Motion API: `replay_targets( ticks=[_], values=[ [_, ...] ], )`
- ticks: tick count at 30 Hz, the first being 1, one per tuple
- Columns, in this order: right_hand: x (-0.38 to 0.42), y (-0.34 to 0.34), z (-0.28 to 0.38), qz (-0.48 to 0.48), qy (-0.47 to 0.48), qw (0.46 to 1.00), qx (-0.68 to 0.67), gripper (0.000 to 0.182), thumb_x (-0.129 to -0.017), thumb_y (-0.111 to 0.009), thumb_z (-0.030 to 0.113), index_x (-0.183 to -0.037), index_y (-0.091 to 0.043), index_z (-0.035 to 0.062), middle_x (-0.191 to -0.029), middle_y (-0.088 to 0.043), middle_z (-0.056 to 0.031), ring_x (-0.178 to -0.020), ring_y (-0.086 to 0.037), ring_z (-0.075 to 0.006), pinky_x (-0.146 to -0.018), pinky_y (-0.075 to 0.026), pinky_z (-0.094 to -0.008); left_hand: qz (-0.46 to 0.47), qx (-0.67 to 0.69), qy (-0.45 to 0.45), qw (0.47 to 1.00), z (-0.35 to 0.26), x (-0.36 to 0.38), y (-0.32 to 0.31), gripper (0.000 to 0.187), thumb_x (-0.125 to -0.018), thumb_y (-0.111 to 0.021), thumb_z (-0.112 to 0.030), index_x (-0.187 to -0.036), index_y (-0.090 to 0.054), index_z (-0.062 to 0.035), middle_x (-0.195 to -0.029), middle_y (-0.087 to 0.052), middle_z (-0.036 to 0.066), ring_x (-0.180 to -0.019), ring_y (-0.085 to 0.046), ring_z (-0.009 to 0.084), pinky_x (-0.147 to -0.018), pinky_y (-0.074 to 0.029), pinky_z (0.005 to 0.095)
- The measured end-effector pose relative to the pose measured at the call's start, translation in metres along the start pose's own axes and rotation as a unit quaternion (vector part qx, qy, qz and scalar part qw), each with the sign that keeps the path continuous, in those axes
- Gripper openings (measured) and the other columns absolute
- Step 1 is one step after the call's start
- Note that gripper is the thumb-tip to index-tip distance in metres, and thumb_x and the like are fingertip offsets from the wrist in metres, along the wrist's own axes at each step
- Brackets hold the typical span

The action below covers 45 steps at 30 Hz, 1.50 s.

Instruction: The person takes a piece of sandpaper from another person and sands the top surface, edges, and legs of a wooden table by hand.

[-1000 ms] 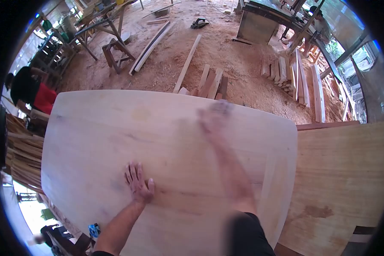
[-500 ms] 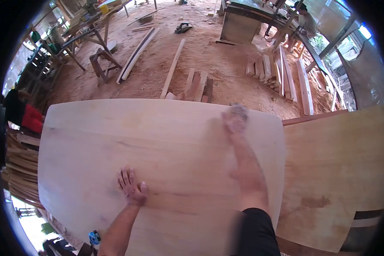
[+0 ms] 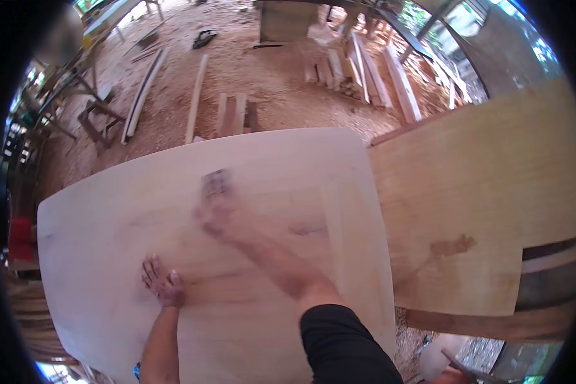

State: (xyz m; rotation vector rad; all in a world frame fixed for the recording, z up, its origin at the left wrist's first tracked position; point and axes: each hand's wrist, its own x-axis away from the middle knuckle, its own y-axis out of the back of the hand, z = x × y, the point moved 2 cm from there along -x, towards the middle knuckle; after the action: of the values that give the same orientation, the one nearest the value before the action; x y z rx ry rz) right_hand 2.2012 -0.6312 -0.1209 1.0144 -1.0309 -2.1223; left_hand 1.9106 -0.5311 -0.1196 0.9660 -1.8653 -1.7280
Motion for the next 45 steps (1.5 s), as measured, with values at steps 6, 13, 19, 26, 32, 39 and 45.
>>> replay_targets(
  ticks=[6,13,19,26,32,39,45],
  values=[
    [0.05,0.036,-0.061,0.097,-0.028,0.991,0.085,0.075,-0.099,-0.042,0.042,-0.154,-0.027,-0.0062,-0.161,-0.024,-0.0272,-0.152,-0.017,-0.0421,-0.124,-0.009,-0.054,-0.016,-0.005,-0.015,1.0,-0.003,0.001,0.006,0.078,-0.084,-0.056,-0.037,-0.154,-0.035,-0.0092,-0.16,-0.029,0.023,-0.148,-0.024,0.0427,-0.12,-0.015,0.0587],
    [0.152,0.189,-0.269,0.029,-0.44,0.859,0.26,0.084,-0.101,-0.035,0.057,-0.159,-0.016,-0.0007,-0.166,-0.015,-0.022,-0.154,-0.009,-0.0397,-0.125,-0.004,-0.051,-0.006,-0.006,0.002,1.0,-0.007,0.002,0.01,0.077,-0.085,-0.056,-0.037,-0.154,-0.036,-0.0081,-0.16,-0.029,0.023,-0.148,-0.025,0.0434,-0.119,-0.017,0.0596],
    [0.099,0.09,-0.14,0.02,-0.353,0.906,0.231,0.088,-0.101,-0.035,0.058,-0.156,-0.016,-0.0086,-0.164,-0.014,-0.0275,-0.153,-0.008,-0.0429,-0.125,-0.005,-0.0521,-0.025,0.01,-0.003,1.0,0.003,0.002,0.0,0.076,-0.085,-0.058,-0.035,-0.153,-0.038,-0.0079,-0.159,-0.03,0.023,-0.148,-0.024,0.044,-0.119,-0.017,0.0596],
    [0.03,-0.044,0.13,0.131,-0.009,0.991,-0.018,0.083,-0.095,-0.048,0.045,-0.156,-0.022,-0.0041,-0.163,-0.02,-0.0245,-0.155,-0.011,-0.0368,-0.125,-0.004,-0.0526,-0.034,0.002,-0.004,0.999,0.01,0.001,-0.003,0.067,-0.091,-0.052,-0.028,-0.152,-0.038,-0.0046,-0.159,-0.031,0.022,-0.148,-0.025,0.0419,-0.12,-0.018,0.0557],
    [0.122,0.045,-0.044,0.109,-0.128,0.98,0.11,0.081,-0.096,-0.05,0.047,-0.154,-0.028,-0.0047,-0.16,-0.03,-0.0225,-0.152,-0.021,-0.0365,-0.123,-0.013,-0.0511,-0.04,0.017,-0.003,0.999,0.008,0.006,-0.005,0.065,-0.093,-0.05,-0.027,-0.151,-0.037,-0.0007,-0.159,-0.031,0.022,-0.148,-0.025,0.0405,-0.121,-0.016,0.0542],
    [0.23,0.194,-0.226,0.011,-0.406,0.872,0.273,0.074,-0.1,-0.046,0.046,-0.152,-0.033,-0.0053,-0.159,-0.034,-0.0233,-0.149,-0.027,-0.0417,-0.123,-0.014,-0.0518,-0.041,0.019,0.01,0.999,0.024,0.009,-0.02,0.067,-0.092,-0.053,-0.028,-0.151,-0.038,-0.002,-0.159,-0.032,0.022,-0.148,-0.025,0.0413,-0.121,-0.016,0.0544],
    [0.179,0.132,-0.157,-0.065,-0.139,0.98,0.131,0.054,-0.092,-0.052,0.021,-0.142,-0.052,0.0,-0.141,-0.055,-0.0263,-0.137,-0.046,-0.0409,-0.116,-0.035,-0.0477,-0.061,0.029,0.05,0.996,0.077,0.08,0.022,0.068,-0.092,-0.056,-0.03,-0.151,-0.036,-0.0043,-0.157,-0.033,0.021,-0.148,-0.025,0.0409,-0.119,-0.017,0.0578]
  ],
)
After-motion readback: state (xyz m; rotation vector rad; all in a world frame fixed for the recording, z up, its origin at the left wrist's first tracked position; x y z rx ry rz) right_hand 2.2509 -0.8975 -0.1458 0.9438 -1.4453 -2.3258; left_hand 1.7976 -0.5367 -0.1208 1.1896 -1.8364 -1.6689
